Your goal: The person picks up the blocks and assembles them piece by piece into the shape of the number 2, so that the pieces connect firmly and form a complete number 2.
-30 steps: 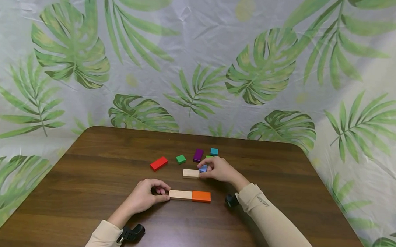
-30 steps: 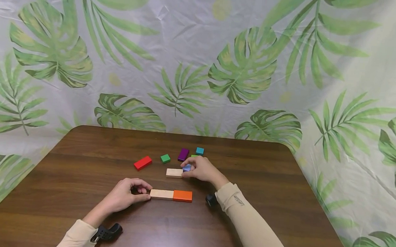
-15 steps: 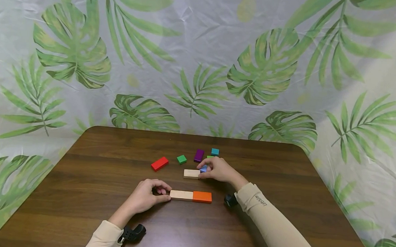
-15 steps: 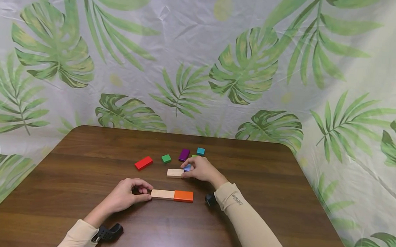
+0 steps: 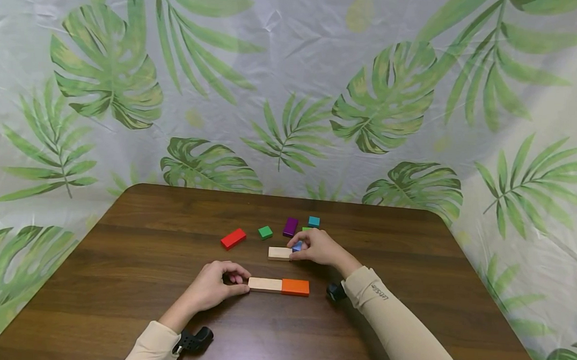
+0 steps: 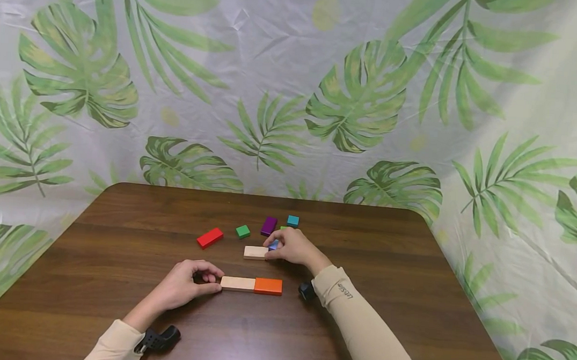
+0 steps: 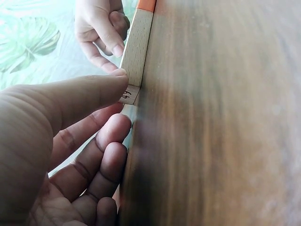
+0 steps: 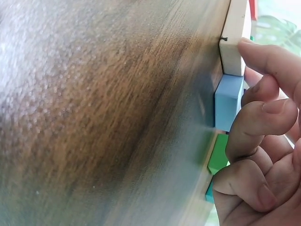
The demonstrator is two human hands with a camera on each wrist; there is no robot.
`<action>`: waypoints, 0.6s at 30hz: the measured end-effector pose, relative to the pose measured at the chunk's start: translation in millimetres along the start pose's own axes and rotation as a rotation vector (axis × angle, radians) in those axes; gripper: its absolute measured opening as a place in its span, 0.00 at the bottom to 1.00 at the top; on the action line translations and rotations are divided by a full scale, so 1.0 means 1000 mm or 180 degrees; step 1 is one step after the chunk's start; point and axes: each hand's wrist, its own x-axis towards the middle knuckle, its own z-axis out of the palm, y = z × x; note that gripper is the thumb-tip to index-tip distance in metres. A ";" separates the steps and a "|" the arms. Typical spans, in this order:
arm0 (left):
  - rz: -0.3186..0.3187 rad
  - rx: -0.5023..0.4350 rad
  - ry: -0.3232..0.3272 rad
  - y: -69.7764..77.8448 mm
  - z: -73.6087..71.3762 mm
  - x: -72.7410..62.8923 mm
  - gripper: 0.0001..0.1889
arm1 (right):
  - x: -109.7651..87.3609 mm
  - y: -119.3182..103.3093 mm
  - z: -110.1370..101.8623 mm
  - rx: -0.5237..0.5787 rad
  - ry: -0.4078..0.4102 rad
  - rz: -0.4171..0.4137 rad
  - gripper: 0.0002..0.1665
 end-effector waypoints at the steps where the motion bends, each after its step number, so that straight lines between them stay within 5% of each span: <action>1: -0.0002 -0.0004 -0.0001 0.000 0.000 0.000 0.07 | 0.000 0.000 0.000 -0.0002 -0.0002 -0.0002 0.13; 18: 0.0003 -0.0031 0.0012 0.001 0.000 -0.001 0.07 | 0.003 -0.005 0.002 -0.0043 -0.0046 0.0033 0.11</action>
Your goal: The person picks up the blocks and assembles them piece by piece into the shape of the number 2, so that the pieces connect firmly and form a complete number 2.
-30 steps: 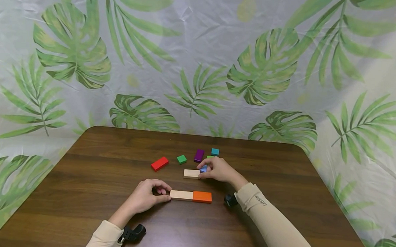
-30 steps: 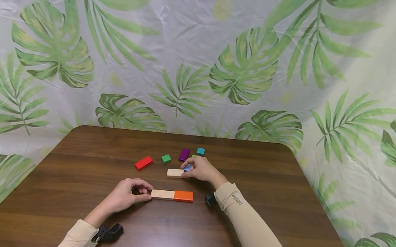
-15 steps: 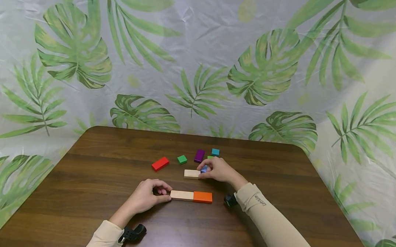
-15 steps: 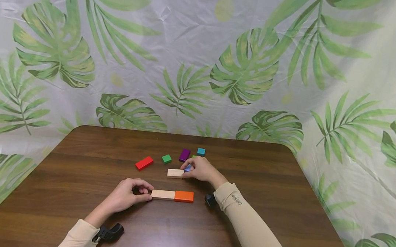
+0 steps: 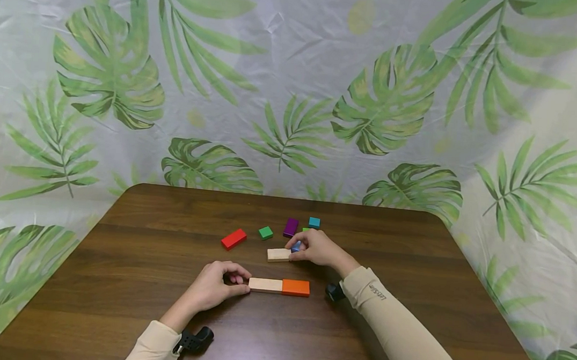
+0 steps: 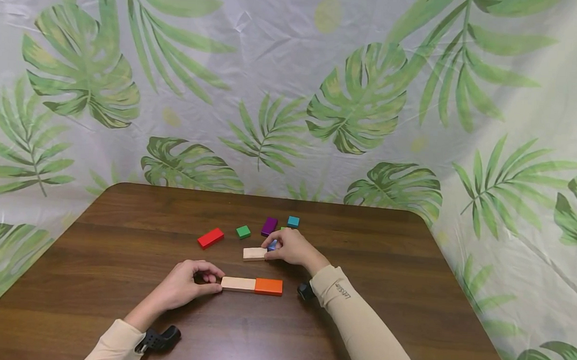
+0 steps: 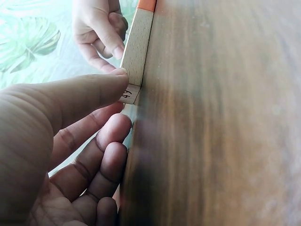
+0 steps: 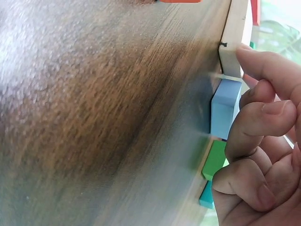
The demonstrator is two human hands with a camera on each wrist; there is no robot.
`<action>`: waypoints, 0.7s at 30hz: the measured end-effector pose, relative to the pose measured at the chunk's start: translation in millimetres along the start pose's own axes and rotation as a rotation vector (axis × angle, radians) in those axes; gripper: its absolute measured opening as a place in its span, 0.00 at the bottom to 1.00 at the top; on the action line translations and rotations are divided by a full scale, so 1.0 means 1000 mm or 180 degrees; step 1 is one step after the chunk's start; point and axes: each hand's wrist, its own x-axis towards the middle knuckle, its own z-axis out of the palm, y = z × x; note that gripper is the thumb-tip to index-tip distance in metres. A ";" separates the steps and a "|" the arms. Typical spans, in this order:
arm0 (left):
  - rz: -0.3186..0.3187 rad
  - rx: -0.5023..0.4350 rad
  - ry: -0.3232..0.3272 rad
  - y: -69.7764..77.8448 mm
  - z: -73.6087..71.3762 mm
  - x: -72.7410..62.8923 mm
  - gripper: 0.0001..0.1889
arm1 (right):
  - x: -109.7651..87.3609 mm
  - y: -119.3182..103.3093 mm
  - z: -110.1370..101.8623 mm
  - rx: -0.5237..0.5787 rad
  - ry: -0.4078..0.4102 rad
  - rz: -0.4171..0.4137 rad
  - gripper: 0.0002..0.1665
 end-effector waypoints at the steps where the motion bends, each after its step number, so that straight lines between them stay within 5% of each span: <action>1: 0.0008 -0.0009 0.0003 0.000 0.000 0.000 0.07 | 0.000 0.000 0.000 -0.0016 0.0003 -0.0021 0.11; 21: 0.0086 -0.0040 0.0012 0.000 -0.003 -0.001 0.08 | 0.000 -0.008 0.002 -0.0038 -0.0075 -0.0135 0.11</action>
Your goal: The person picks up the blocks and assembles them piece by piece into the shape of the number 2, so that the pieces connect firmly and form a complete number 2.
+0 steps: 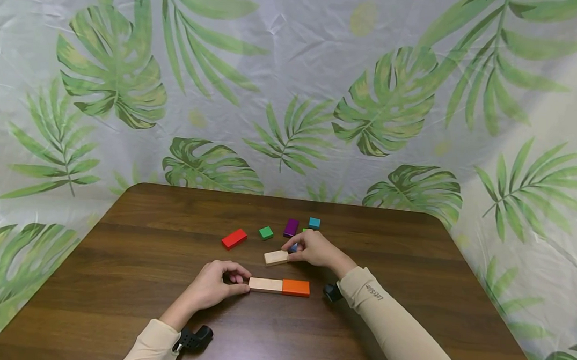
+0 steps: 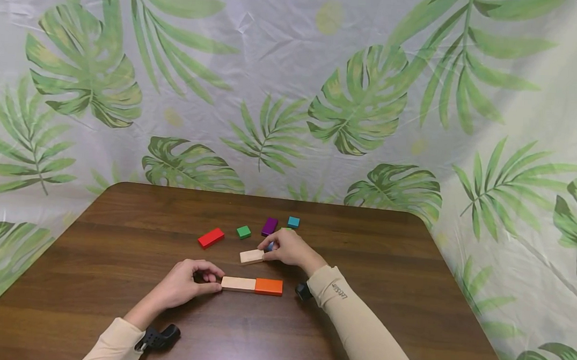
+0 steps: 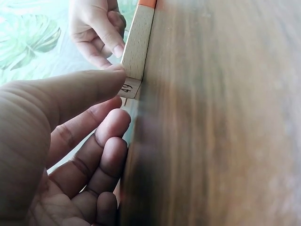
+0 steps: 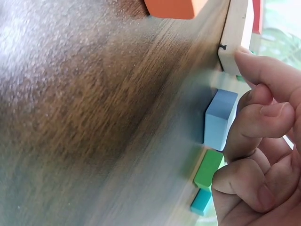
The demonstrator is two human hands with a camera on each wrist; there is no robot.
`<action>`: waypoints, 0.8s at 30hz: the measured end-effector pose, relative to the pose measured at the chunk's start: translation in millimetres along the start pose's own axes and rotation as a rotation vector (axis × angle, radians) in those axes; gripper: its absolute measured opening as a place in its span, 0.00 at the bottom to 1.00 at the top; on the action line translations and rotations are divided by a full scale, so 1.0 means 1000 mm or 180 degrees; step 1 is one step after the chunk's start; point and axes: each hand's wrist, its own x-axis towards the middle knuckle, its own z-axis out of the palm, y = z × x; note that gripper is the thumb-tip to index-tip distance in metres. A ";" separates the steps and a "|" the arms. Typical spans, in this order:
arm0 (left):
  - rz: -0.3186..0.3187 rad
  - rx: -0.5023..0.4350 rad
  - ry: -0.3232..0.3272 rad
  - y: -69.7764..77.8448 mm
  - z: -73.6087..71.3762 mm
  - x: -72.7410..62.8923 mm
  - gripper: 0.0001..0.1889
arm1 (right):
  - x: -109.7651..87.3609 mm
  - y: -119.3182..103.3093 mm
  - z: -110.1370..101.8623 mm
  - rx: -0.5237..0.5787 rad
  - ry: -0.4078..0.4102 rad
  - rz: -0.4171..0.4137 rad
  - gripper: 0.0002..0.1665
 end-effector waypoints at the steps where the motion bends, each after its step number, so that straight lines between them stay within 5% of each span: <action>1: 0.0011 -0.0002 -0.0002 0.000 0.000 0.000 0.08 | 0.000 0.000 0.000 -0.0008 -0.0001 0.0006 0.11; 24: 0.0039 0.0005 -0.0002 -0.001 0.000 0.000 0.07 | 0.001 -0.013 0.005 -0.0113 -0.0132 -0.0142 0.11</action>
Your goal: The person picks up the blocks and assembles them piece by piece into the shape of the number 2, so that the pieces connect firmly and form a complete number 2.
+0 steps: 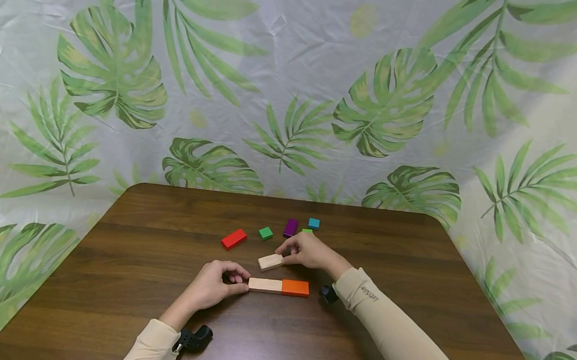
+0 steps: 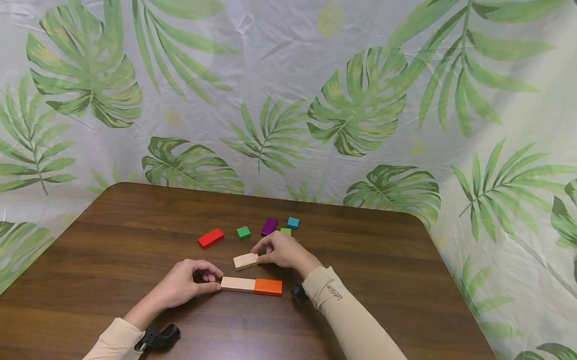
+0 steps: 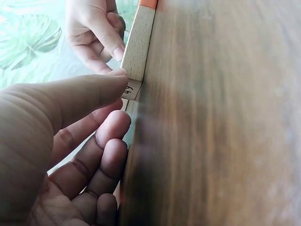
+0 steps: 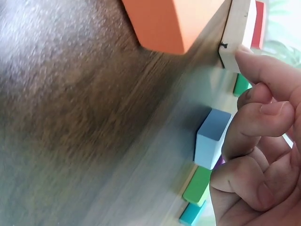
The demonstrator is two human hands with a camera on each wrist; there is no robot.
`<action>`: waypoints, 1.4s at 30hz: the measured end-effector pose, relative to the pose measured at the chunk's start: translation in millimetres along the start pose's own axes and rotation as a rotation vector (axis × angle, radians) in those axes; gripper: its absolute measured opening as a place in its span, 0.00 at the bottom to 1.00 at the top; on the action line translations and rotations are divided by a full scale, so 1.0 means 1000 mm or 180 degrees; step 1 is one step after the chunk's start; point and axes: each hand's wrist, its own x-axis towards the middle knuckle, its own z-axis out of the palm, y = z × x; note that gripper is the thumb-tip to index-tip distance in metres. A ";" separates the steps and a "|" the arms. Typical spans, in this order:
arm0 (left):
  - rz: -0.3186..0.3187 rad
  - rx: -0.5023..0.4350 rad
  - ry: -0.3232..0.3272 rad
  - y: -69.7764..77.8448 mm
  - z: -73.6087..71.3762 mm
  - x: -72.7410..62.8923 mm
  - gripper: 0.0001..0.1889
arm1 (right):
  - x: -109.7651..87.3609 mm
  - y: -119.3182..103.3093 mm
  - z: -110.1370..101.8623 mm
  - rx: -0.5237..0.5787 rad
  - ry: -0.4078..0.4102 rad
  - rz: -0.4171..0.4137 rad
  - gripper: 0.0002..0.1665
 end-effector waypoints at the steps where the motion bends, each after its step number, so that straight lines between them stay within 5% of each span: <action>1: -0.0002 -0.0001 -0.0002 0.000 0.000 0.000 0.07 | 0.000 -0.001 0.001 0.0001 -0.0015 0.0000 0.11; 42: -0.0010 -0.0056 0.0016 -0.001 0.000 0.000 0.08 | 0.005 -0.015 0.016 0.0110 -0.0126 -0.0101 0.11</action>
